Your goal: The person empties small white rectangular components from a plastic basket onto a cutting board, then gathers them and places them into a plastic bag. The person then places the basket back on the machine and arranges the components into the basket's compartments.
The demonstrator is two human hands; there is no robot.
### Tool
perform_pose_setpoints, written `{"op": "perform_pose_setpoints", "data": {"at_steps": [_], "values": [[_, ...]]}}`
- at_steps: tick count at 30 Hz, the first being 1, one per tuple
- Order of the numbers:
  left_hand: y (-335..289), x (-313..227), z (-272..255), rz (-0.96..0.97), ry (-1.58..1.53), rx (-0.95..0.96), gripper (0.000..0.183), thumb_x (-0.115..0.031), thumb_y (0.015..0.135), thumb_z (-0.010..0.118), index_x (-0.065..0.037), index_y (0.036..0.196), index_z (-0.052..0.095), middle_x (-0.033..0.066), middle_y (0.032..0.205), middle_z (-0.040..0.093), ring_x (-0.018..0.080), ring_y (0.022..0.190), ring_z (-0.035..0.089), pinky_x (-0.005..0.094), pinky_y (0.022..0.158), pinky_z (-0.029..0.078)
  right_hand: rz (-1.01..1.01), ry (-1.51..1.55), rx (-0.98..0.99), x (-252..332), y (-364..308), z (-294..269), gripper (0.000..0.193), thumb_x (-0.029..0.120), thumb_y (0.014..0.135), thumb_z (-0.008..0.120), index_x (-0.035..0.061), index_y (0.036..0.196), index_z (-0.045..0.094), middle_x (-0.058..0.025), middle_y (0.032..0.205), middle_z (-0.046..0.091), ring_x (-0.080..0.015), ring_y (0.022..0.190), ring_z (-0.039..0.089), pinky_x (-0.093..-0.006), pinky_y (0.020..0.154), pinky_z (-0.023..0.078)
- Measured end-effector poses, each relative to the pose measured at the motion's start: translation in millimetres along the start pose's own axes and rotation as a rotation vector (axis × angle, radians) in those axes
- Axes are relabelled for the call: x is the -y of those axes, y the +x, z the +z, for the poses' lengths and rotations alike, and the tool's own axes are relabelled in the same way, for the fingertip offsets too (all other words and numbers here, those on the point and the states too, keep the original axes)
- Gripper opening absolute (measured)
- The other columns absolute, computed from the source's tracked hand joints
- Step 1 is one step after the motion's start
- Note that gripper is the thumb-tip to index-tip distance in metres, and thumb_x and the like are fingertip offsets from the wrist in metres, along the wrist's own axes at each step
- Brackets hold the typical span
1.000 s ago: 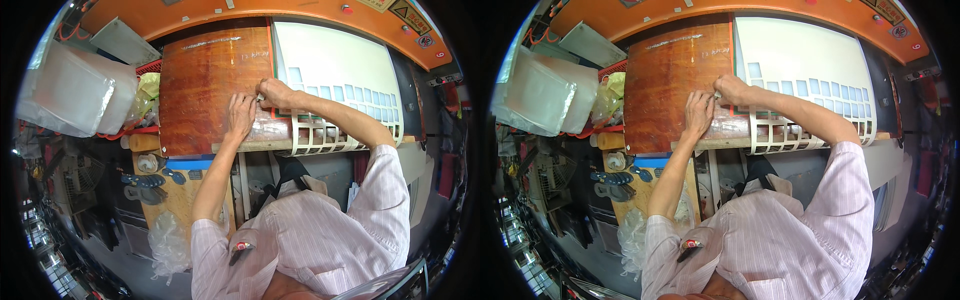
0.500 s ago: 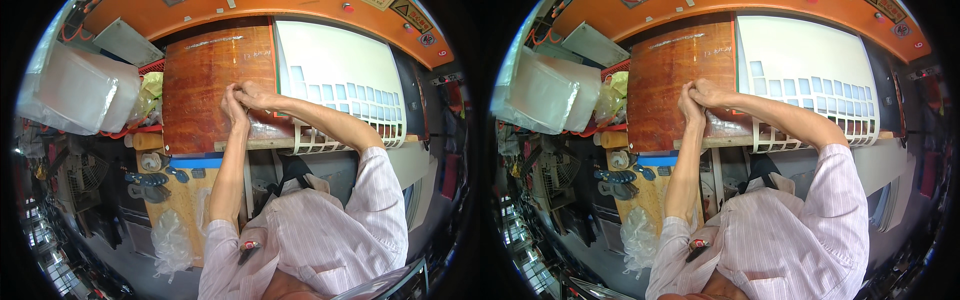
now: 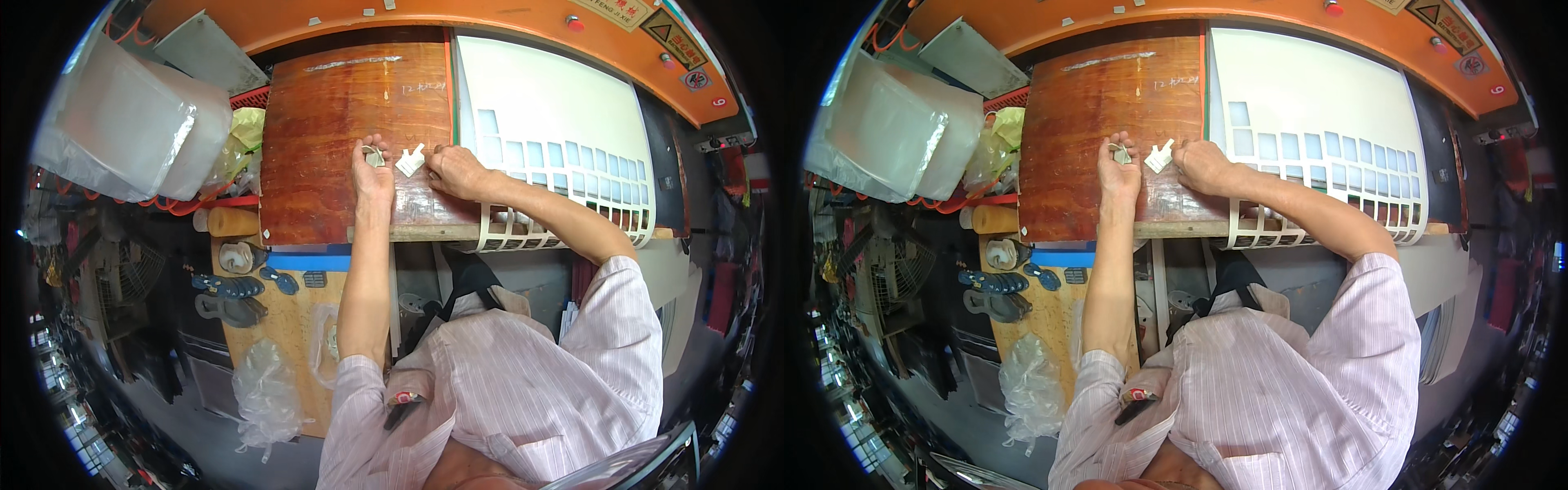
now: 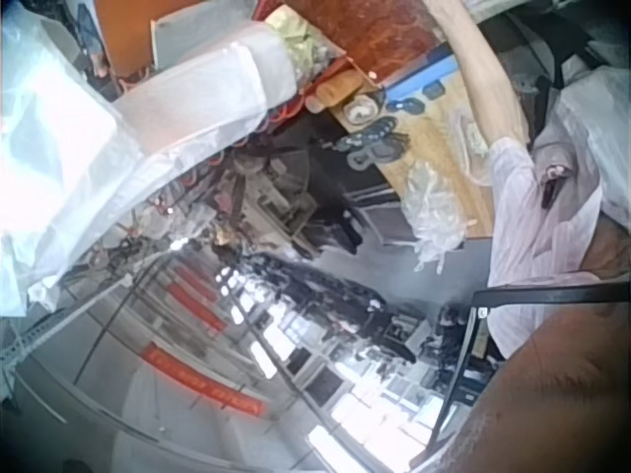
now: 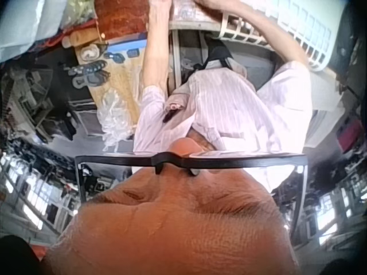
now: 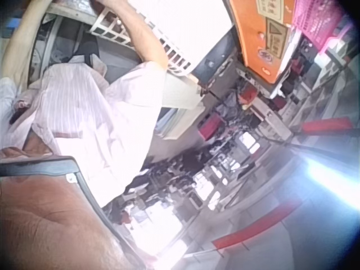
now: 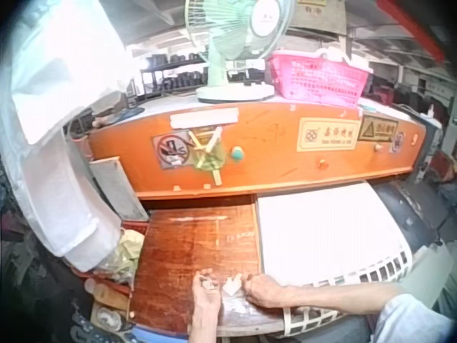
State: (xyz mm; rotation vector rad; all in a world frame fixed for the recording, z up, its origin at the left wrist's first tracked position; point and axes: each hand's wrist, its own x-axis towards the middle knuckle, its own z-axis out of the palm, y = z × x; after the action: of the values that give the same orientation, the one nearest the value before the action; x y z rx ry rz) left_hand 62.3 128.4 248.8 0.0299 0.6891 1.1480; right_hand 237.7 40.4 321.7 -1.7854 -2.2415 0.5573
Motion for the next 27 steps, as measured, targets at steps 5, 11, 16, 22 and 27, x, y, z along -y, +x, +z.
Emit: {"op": "perform_pose_setpoints", "data": {"at_steps": [5, 11, 16, 22, 27], "values": [[-23.4, -15.4, -5.2, 0.071, 0.309, -0.081, 0.030, -0.035, 0.107, 0.058, -0.005, 0.107, 0.062, 0.0076, 0.096, 0.070, 0.0163, 0.077, 0.066, 0.0300, 0.063, 0.054, -0.009, 0.044, 0.060, -7.5, 3.3, 18.4, 0.016, 0.008, 0.076, 0.074, -0.0051, 0.082, 0.066, -0.0239, 0.083, 0.069, -0.0415, 0.087, 0.069, -0.0490, 0.078, 0.057], [-47.1, -1.6, -9.0, 0.054, 0.324, -0.074, 0.025, -0.027, 0.106, 0.061, -0.003, 0.112, 0.064, 0.0103, 0.103, 0.071, 0.0211, 0.088, 0.071, 0.0345, 0.073, 0.062, 0.077, 0.341, -0.084, 21.9, 13.2, -10.0, 0.011, 0.005, 0.082, 0.070, -0.0049, 0.086, 0.069, -0.0173, 0.071, 0.066, -0.0266, 0.067, 0.067, -0.0399, 0.068, 0.056], [-50.1, 6.7, -15.0, -0.104, 0.005, 0.037, 0.023, -0.021, 0.107, 0.057, -0.002, 0.117, 0.060, 0.0135, 0.111, 0.068, 0.0263, 0.102, 0.069, 0.0366, 0.090, 0.062, -0.008, 0.451, -0.114, 34.2, 26.4, -13.8, 0.033, 0.012, 0.086, 0.071, -0.0044, 0.115, 0.070, -0.0179, 0.081, 0.067, -0.0304, 0.077, 0.067, -0.0420, 0.073, 0.056], [-56.2, -10.1, -23.0, 0.014, 0.190, -0.155, 0.028, -0.026, 0.109, 0.050, -0.001, 0.115, 0.059, 0.0140, 0.106, 0.068, 0.0222, 0.093, 0.068, 0.0345, 0.076, 0.060, -0.044, -0.102, -0.040, 4.7, 27.5, 5.2, 0.061, 0.026, 0.077, 0.087, 0.0023, 0.129, 0.063, -0.0245, 0.117, 0.061, -0.0412, 0.105, 0.062, -0.0501, 0.093, 0.050], [-69.1, -10.4, -23.5, 0.069, 0.334, -0.120, 0.040, -0.032, 0.112, 0.042, 0.004, 0.119, 0.058, 0.0189, 0.107, 0.067, 0.0263, 0.091, 0.069, 0.0378, 0.077, 0.062, -0.081, 0.008, 0.060, -3.9, 47.6, 16.9, 0.056, 0.019, 0.073, 0.086, -0.0007, 0.123, 0.068, -0.0234, 0.105, 0.069, -0.0395, 0.106, 0.067, -0.0462, 0.092, 0.053]]}}
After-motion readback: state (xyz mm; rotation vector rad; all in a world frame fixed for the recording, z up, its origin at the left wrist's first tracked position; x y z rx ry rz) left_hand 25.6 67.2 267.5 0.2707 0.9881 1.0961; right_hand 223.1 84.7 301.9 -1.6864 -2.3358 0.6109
